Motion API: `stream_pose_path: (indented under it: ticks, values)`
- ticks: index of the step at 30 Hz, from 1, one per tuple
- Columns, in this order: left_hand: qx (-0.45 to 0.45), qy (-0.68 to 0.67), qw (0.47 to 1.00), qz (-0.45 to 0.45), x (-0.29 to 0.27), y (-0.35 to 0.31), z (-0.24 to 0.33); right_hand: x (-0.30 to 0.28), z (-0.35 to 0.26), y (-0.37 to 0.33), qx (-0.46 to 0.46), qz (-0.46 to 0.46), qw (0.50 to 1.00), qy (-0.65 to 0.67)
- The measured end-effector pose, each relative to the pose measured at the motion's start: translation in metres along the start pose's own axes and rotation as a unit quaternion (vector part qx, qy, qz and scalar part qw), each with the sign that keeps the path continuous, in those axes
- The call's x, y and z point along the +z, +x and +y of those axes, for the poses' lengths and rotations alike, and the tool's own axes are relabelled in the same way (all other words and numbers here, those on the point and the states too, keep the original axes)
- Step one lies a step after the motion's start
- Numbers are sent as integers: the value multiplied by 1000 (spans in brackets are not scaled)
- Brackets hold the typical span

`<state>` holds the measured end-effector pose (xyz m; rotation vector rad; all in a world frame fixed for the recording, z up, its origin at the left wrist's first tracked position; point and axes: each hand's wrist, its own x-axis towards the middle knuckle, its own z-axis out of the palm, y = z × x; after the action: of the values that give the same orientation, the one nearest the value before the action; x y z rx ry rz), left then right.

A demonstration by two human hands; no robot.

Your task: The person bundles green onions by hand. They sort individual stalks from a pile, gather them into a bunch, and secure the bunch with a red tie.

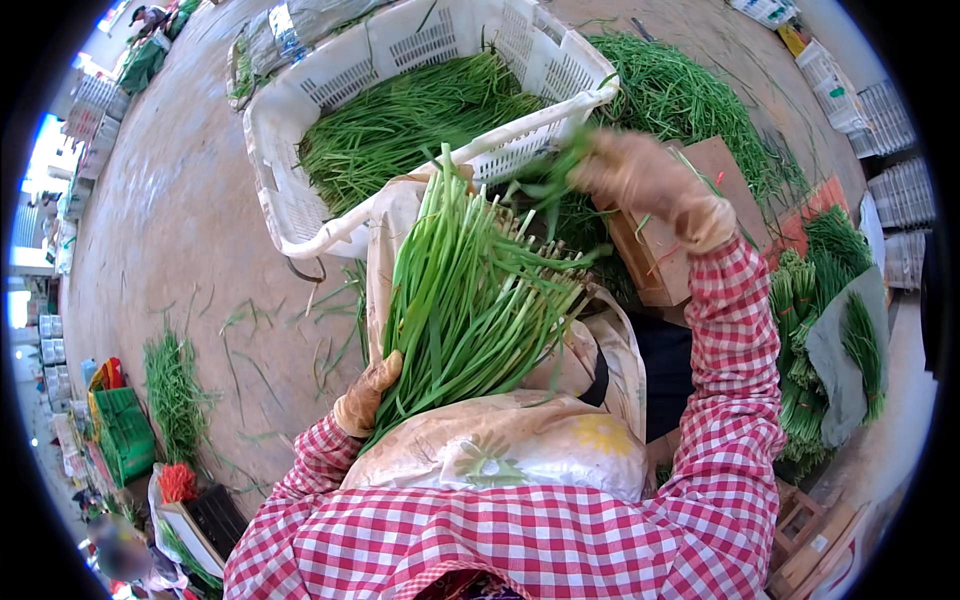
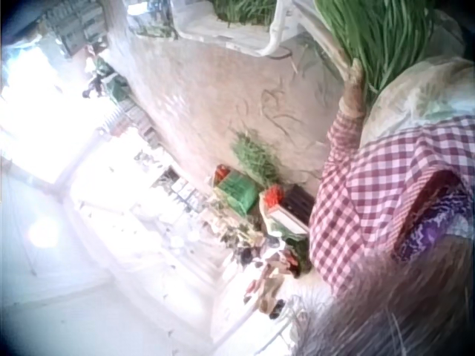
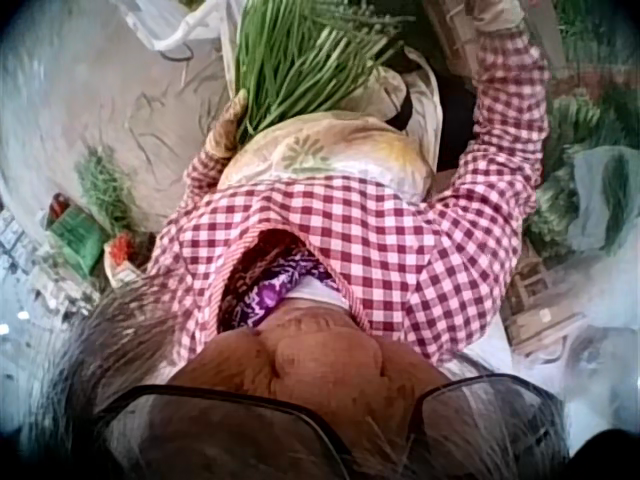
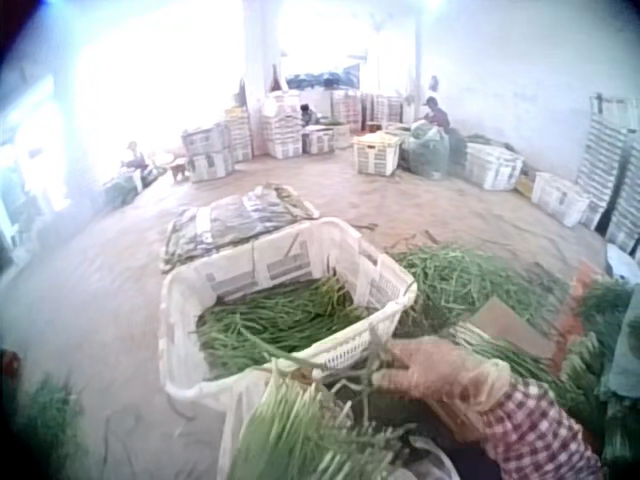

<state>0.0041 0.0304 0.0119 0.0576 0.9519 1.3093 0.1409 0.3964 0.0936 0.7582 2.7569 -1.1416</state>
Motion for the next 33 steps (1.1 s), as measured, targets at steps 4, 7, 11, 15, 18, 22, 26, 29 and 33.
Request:
stream_pose_path:
  ticks: [4, 7, 11, 15, 18, 22, 26, 29, 33]
  values:
    - [11, 24, 1000, 10, 7, -13, 3, 52, -59, -22, -158, 0, 971, -177]
    - [10, 60, 998, 10, 4, -15, 5, 71, -66, -23, -110, 53, 992, -32]
    - [17, 11, 1000, 7, 9, -16, 0, 81, -47, -11, -168, 149, 958, -176]
    - [26, -25, 999, 25, -4, -21, -9, 78, -29, 13, -207, 162, 955, -138]
    - [63, -53, 997, 6, -31, -20, -15, 69, 7, 35, -157, 244, 946, -143]
    - [194, -83, 971, -116, -58, -5, -38, 72, 88, 30, 25, 279, 949, -144]
    - [268, -146, 923, 233, -84, 12, -59, 102, 138, -10, 247, 75, 939, -229]
    - [104, -214, 969, 69, -124, 21, -57, 94, 120, -40, 219, 67, 962, -149]
    - [109, -240, 963, 49, -102, 14, -40, 82, 28, -77, 82, -13, 816, 572]
